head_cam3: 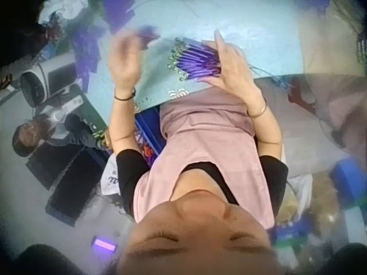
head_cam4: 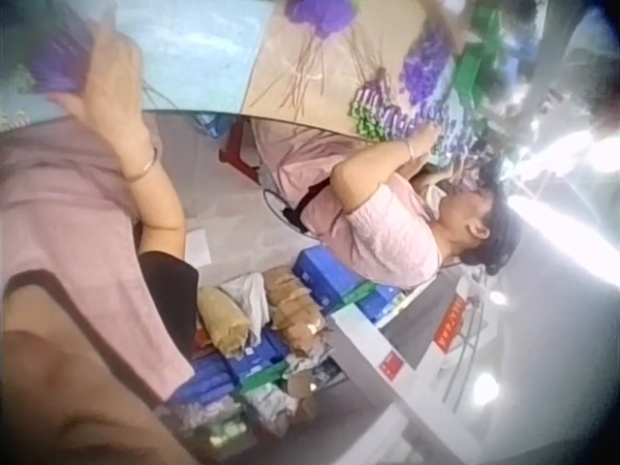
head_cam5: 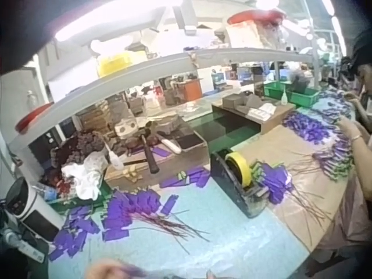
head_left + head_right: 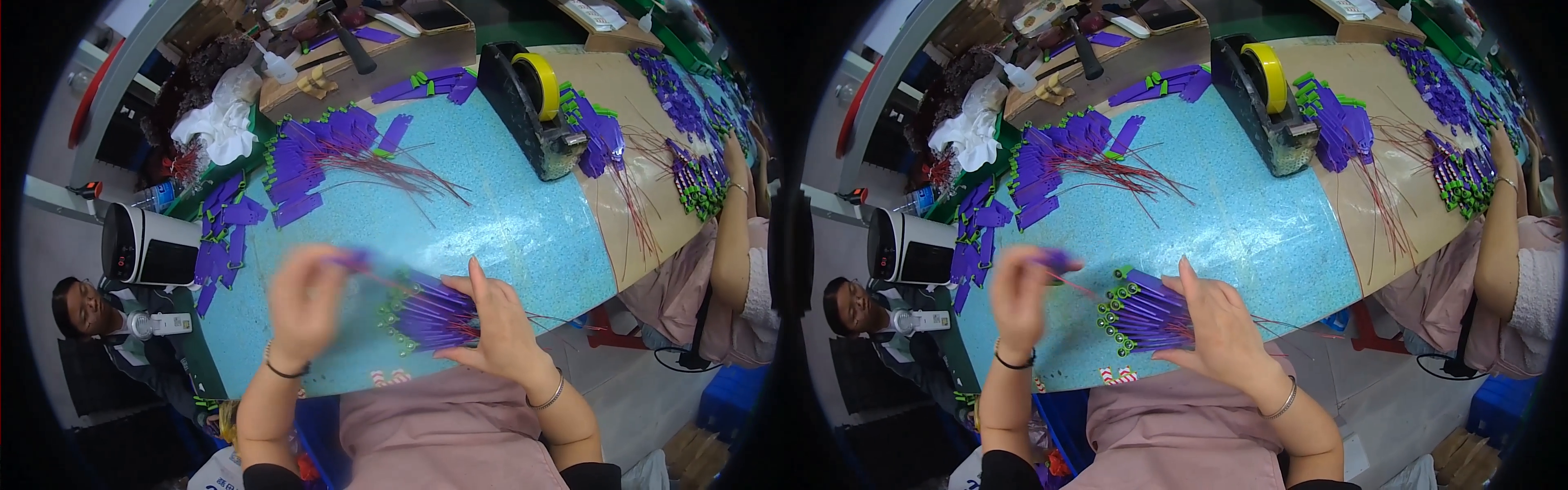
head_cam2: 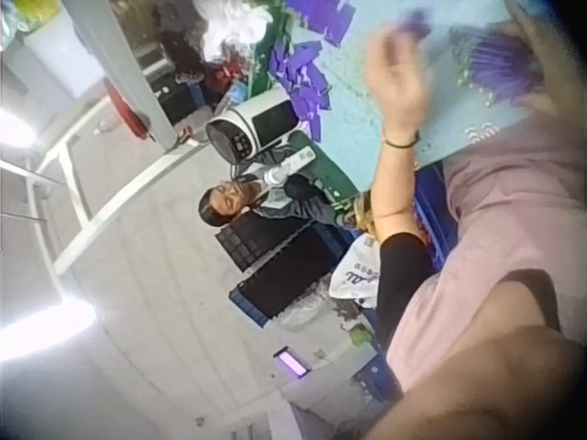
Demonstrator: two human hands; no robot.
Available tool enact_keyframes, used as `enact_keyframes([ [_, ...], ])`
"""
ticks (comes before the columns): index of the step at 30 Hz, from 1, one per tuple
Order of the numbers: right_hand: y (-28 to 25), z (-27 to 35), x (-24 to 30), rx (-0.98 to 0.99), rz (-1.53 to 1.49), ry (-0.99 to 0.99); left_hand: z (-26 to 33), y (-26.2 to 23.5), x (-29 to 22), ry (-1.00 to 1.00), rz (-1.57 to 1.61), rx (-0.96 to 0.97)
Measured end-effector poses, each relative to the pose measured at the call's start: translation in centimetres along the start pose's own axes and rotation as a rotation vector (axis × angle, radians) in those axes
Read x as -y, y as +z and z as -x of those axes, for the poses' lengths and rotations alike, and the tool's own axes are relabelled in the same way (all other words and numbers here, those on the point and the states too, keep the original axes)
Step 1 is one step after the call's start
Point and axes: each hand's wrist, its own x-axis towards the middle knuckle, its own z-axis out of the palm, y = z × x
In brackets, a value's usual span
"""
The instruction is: The person assembles small purple plastic components with wires and green end-caps by hand at a factory workbench, using a glue bottle to secure the parts.
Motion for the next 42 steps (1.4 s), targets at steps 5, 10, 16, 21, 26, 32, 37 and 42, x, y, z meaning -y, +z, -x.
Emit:
enact_keyframes([
  [5,0.0,-0.2,0.1,-0.009,0.007,-0.002,3.1,-1.5,3.8,-0.579,0.490,-0.274],
  [10,0.5,0.0,-0.3,0.008,0.038,-0.009,4.9,0.5,4.8,-0.660,0.555,-0.228],
  [16,0.1,-0.2,0.2,-0.007,0.017,-0.002,4.1,0.9,5.7,-0.686,0.450,-0.161],
  [21,0.1,-0.2,0.2,-0.009,0.027,-0.008,2.3,0.8,6.4,-0.119,-0.660,-0.044],
  [26,0.1,-0.2,0.1,-0.016,0.032,0.002,-0.2,3.6,1.1,0.146,-0.566,0.131],
  [32,-0.1,-0.2,0.2,-0.009,0.045,0.023,-2.4,4.9,-0.5,0.315,-0.568,0.479],
  [37,0.0,-0.1,0.3,-0.025,0.060,0.023,-3.0,6.3,1.1,0.432,-0.566,0.583],
  [42,0.0,0.1,-0.2,-0.026,0.009,0.032,-2.9,5.7,1.0,0.415,-0.403,0.535],
])
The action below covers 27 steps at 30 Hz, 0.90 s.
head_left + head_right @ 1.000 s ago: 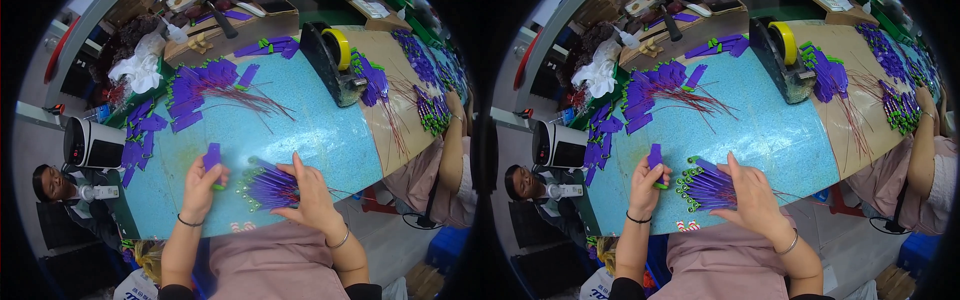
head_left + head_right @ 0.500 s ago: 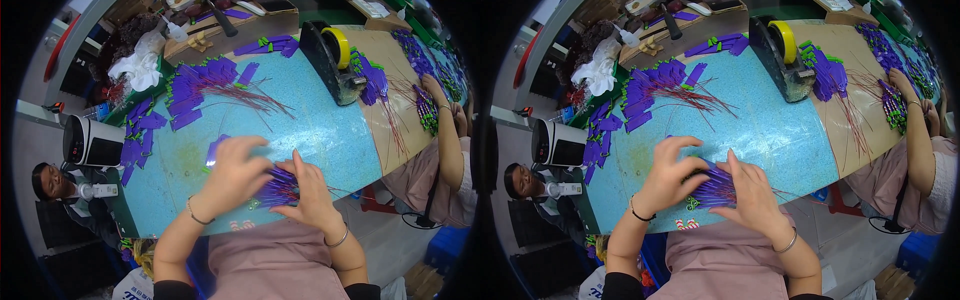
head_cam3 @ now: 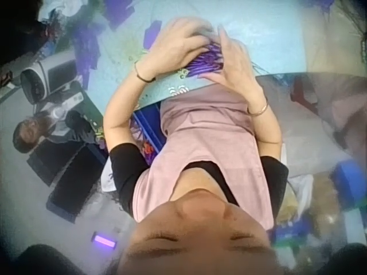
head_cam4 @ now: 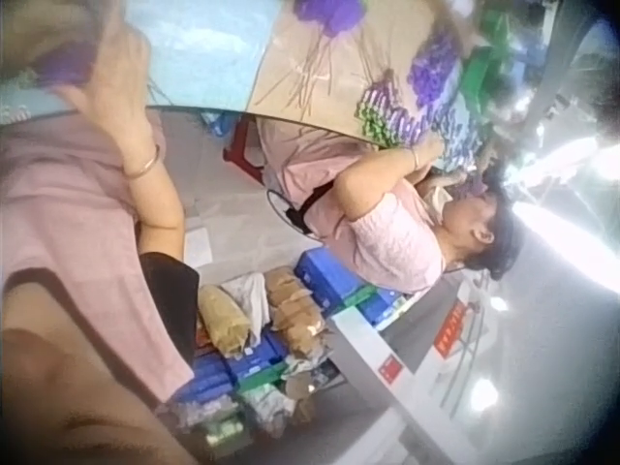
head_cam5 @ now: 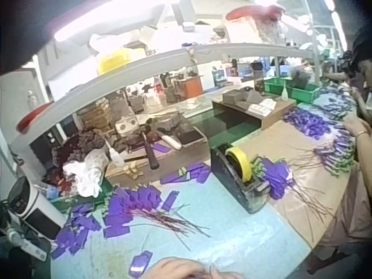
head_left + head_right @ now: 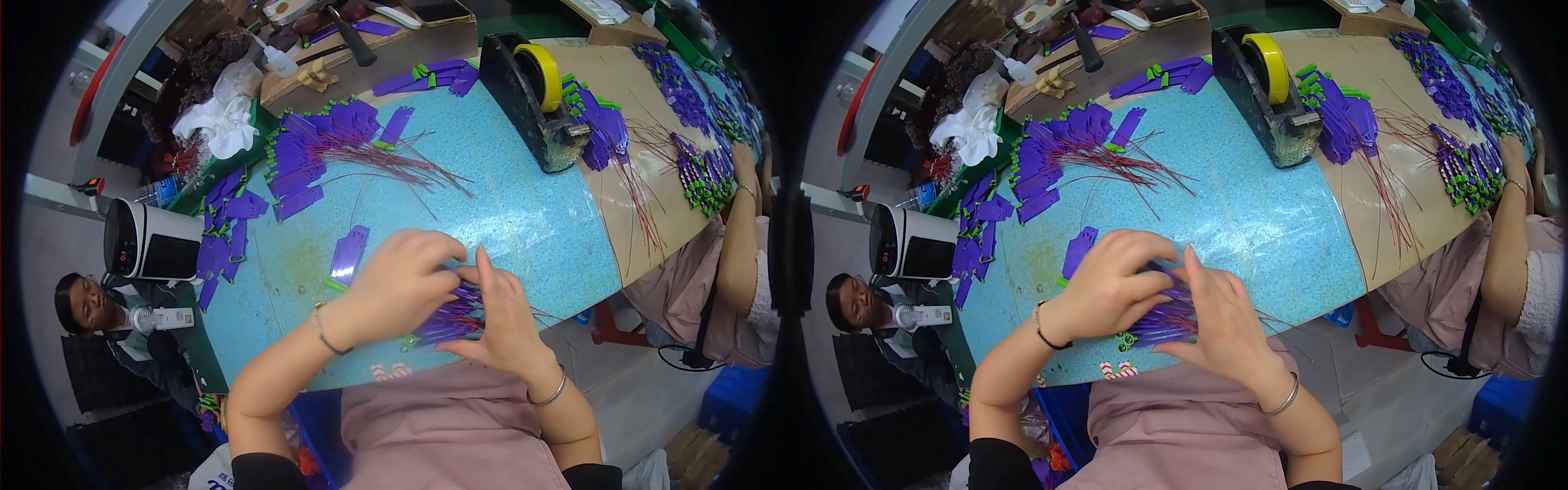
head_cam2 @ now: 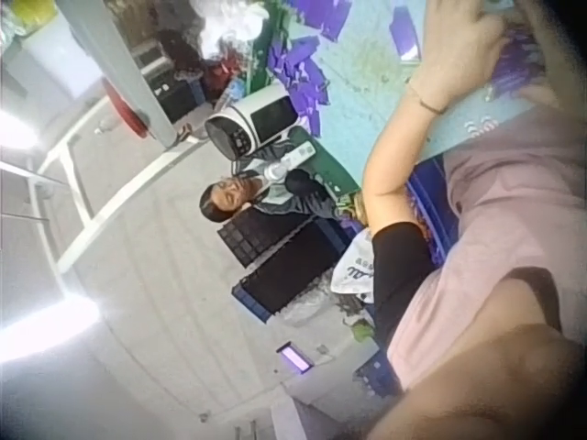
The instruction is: The person assembles small purple plastic components with wires and green end-caps by hand at a factory workbench, using a glue bottle to secure the parts.
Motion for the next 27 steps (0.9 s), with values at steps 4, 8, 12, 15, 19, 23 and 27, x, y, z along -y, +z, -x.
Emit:
enact_keyframes([
  [4,0.0,0.0,-0.2,-0.059,-0.018,-0.001,3.0,-2.0,0.5,-0.213,0.085,-0.089],
  [8,-0.2,-0.2,0.0,-0.047,-0.019,-0.009,6.3,-2.5,0.8,-0.715,0.840,-0.610],
  [12,0.1,0.0,-0.5,-0.039,-0.044,-0.049,7.9,-1.3,1.2,-0.906,1.245,-0.750],
  [15,0.1,-0.2,-0.2,-0.034,-0.028,-0.059,9.0,-0.3,1.0,-0.933,1.511,-0.772],
  [19,0.2,-0.2,-0.1,-0.024,-0.023,-0.072,9.3,1.0,0.5,-0.880,1.656,-0.748],
  [23,0.2,-0.3,0.0,-0.010,0.004,-0.071,10.1,1.5,0.6,-0.810,1.587,-0.783],
  [27,0.0,-0.2,0.2,-0.020,0.019,-0.092,9.2,1.2,-0.3,-0.887,1.521,-0.810],
])
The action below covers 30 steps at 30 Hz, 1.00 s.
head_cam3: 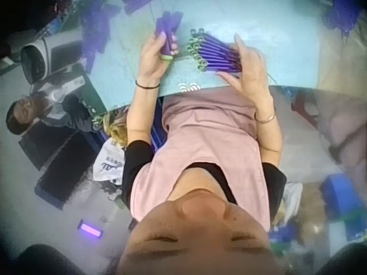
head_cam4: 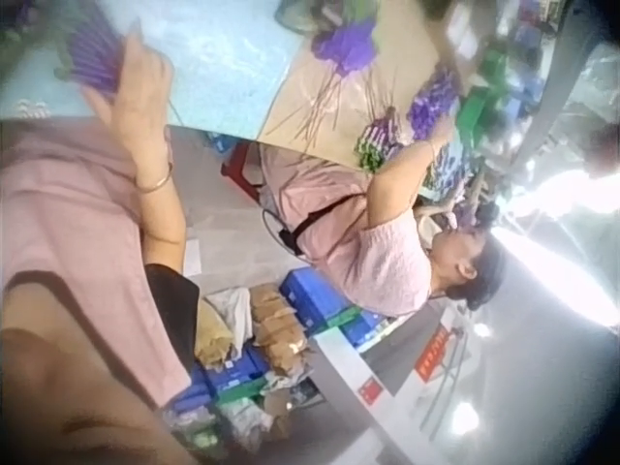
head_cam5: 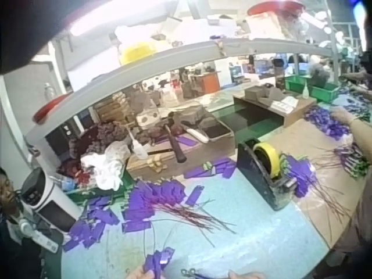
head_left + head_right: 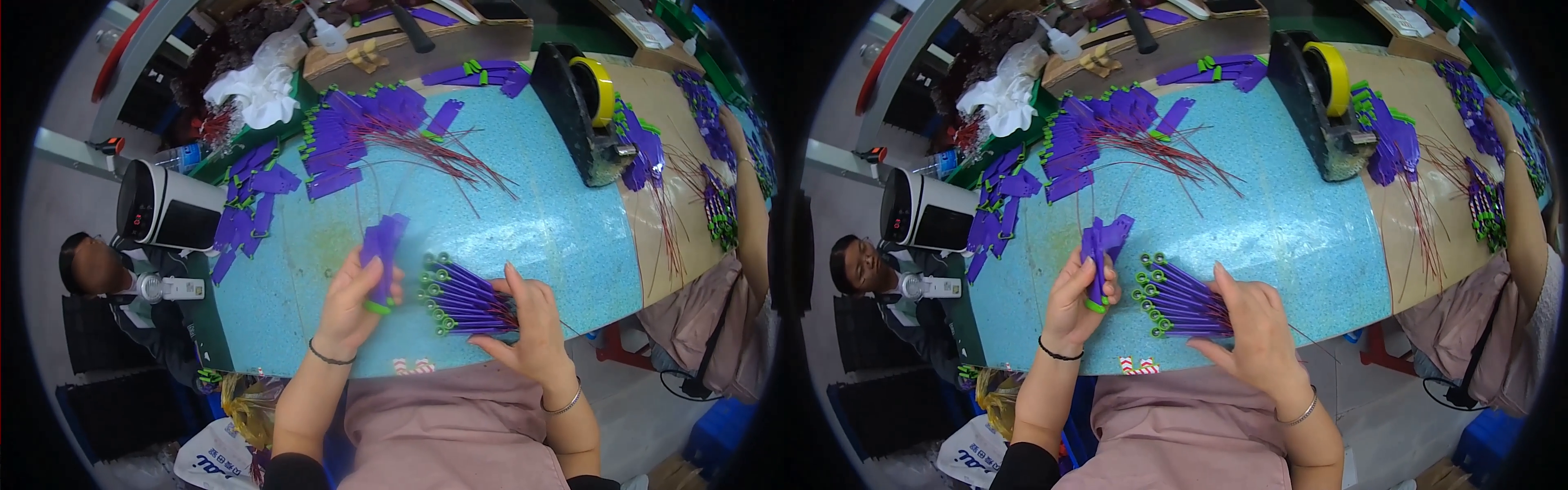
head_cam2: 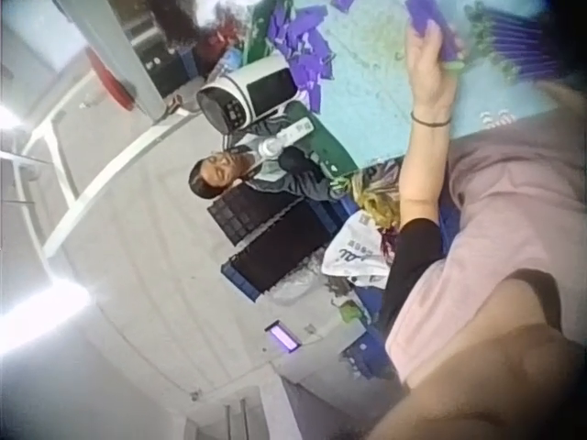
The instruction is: The person assembles small purple plastic components with wires and green end-caps by hand at a factory workbench, using a glue bottle to secure the parts.
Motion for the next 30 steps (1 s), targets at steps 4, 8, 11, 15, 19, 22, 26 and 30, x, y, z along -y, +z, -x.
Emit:
enact_keyframes([
  [4,0.1,0.1,0.1,-0.006,0.024,0.001,0.1,0.2,-0.5,0.217,-0.593,-0.094],
  [8,0.4,0.1,0.1,-0.005,0.031,-0.011,-0.9,-0.3,-0.3,0.821,-1.707,-0.318],
  [11,0.5,0.5,0.0,0.001,0.066,-0.059,0.2,1.2,0.0,0.891,-1.420,-0.021],
  [15,0.4,0.6,0.2,0.023,0.078,-0.094,1.7,3.1,3.6,0.522,-0.965,0.251],
  [19,0.0,-0.5,2.0,0.086,0.173,0.010,1.9,4.0,6.3,0.487,-0.627,0.097],
  [22,0.5,-1.6,4.0,0.229,0.329,0.037,2.3,5.4,6.9,0.520,-0.599,0.059],
  [26,0.5,-2.3,4.6,0.336,0.405,0.145,2.4,5.5,6.2,0.522,-0.442,0.195],
  [30,-0.2,-2.3,3.1,0.265,0.260,0.126,2.5,2.0,4.6,0.458,-0.523,0.260],
])
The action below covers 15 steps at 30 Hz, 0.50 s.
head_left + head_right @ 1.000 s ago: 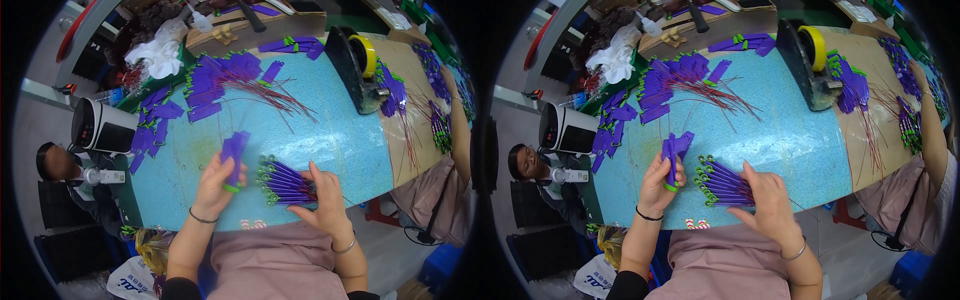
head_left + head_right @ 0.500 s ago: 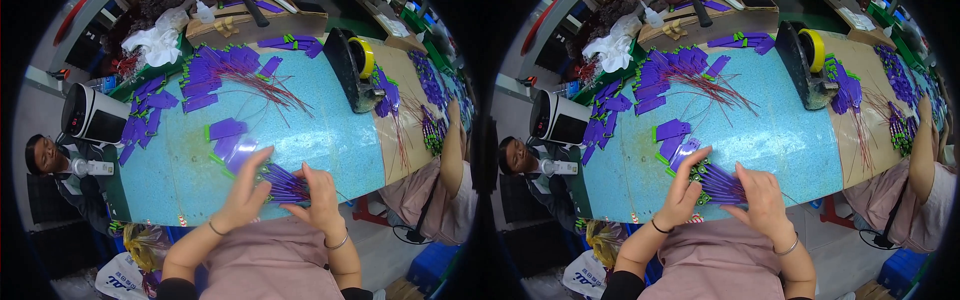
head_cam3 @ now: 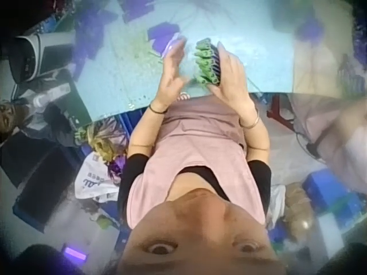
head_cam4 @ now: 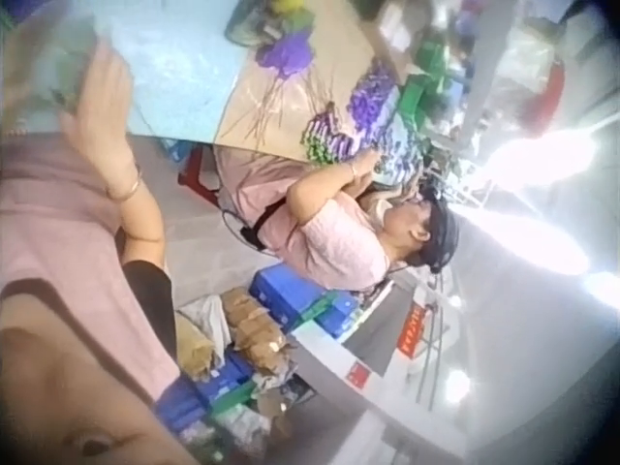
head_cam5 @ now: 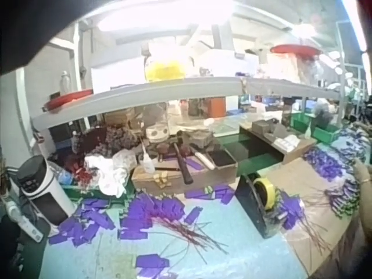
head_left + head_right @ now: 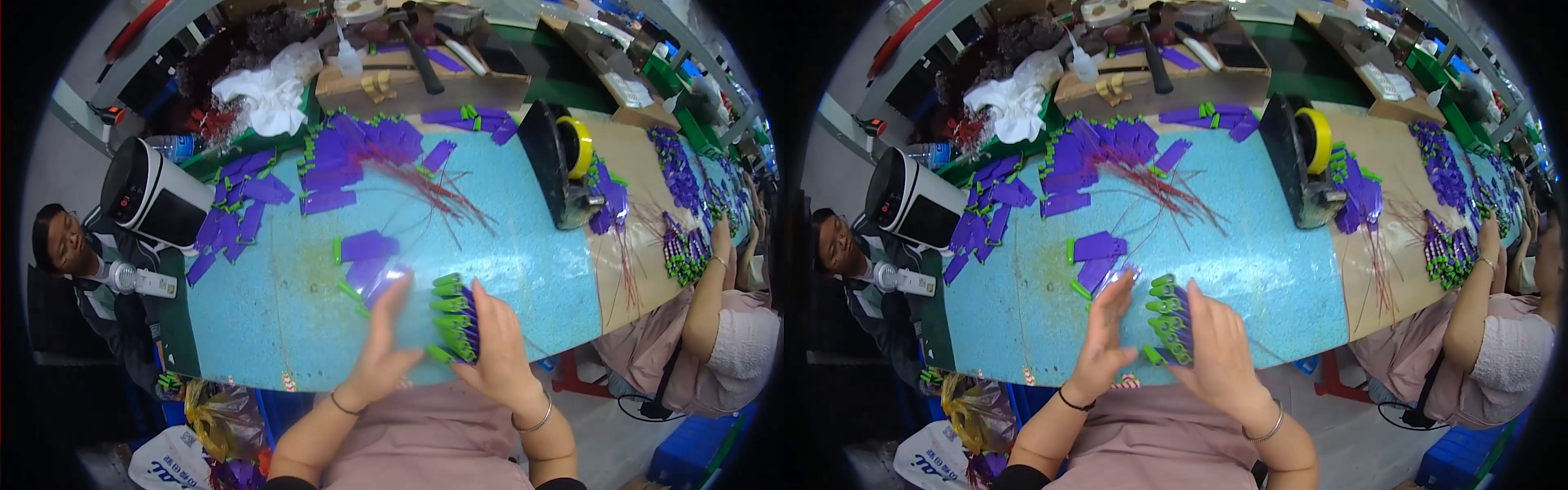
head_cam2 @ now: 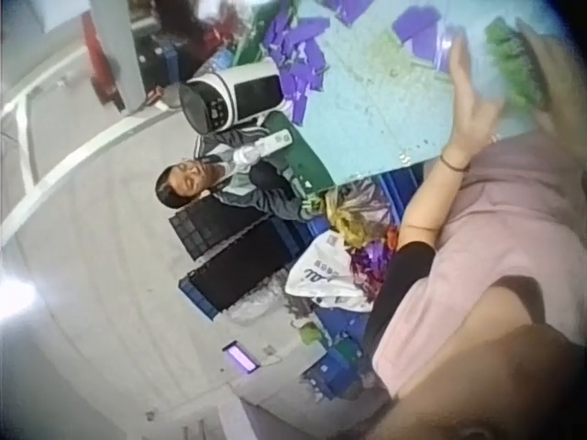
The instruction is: The person assembles small purple plastic components with wires and green end-caps by hand at a factory workbench, using a glue bottle to secure the parts.
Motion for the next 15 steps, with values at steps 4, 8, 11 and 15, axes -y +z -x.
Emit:
enact_keyframes([
  [4,1.6,0.9,1.5,-0.213,-1.068,0.200,0.2,2.2,0.0,-0.087,-0.004,0.249],
  [8,4.3,1.4,0.3,-0.475,-1.093,0.065,0.6,4.5,0.0,-0.139,0.225,0.203],
  [11,3.6,2.1,-0.5,-0.413,-0.906,0.013,1.1,3.3,-0.7,-0.059,0.080,0.150],
  [15,0.5,2.6,-3.3,-0.216,-0.573,0.040,-0.8,0.0,-3.8,-0.044,-0.405,0.208],
])
